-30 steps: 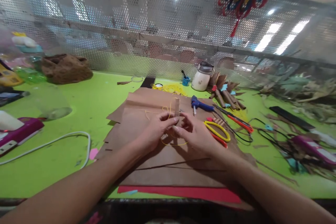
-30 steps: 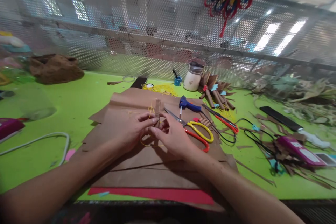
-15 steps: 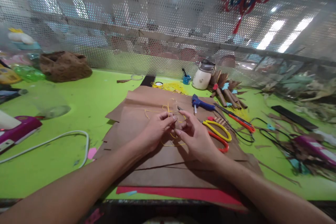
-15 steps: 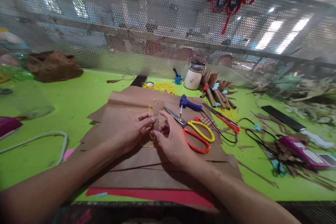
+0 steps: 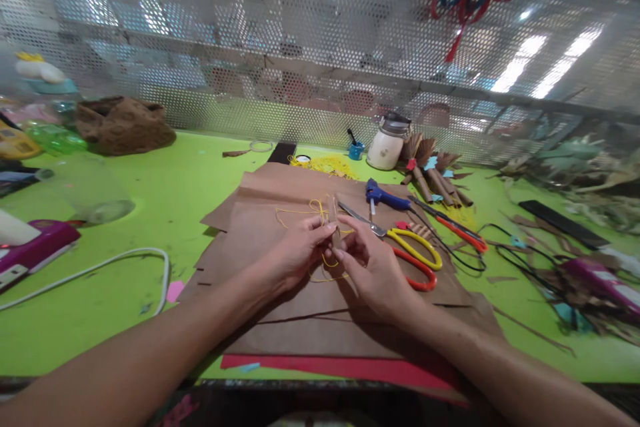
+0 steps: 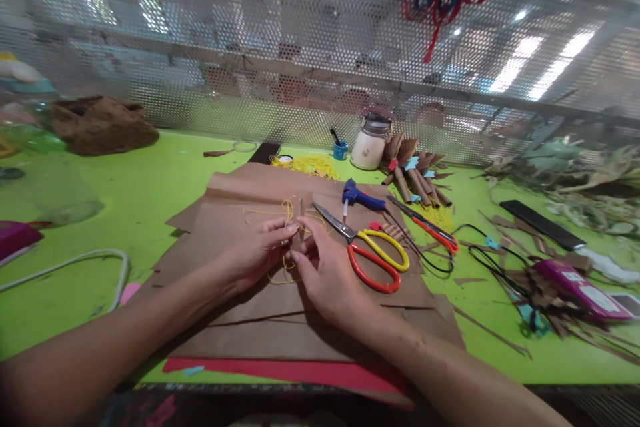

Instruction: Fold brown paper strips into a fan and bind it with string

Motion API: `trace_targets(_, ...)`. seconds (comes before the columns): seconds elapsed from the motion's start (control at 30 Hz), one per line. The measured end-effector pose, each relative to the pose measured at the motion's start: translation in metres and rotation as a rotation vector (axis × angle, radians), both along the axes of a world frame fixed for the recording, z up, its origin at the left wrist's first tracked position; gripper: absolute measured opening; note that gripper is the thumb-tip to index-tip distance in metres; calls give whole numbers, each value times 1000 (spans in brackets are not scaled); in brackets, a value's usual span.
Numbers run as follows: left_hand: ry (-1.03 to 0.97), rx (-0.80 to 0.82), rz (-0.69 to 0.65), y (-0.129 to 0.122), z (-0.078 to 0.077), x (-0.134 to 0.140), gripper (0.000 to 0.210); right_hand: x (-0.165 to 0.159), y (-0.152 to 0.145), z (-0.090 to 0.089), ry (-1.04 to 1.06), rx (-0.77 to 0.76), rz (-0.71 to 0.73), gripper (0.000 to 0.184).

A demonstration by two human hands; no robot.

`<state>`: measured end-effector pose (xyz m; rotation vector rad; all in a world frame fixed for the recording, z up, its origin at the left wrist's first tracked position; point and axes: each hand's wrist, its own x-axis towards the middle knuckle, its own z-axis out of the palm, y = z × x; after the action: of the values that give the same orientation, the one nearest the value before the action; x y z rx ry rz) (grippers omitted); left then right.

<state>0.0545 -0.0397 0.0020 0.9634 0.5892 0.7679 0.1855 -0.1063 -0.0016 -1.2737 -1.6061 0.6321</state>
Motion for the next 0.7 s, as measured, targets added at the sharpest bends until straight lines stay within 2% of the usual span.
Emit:
trace_targets(0.17, -23, 21, 69, 4, 2, -2, 15, -1, -4, 10, 55, -31, 51, 35)
trace_targets(0.33, 3, 17, 202, 13, 1, -5, 15, 2, -4, 8, 68, -21, -45, 35)
trace_targets(0.53, 15, 53, 203, 12, 2, -5, 13, 8, 3, 3, 143, -120, -48, 34)
trace_targets(0.7, 48, 110, 163, 7, 5, -3, 15, 7, 5, 7, 153, -120, -65, 37)
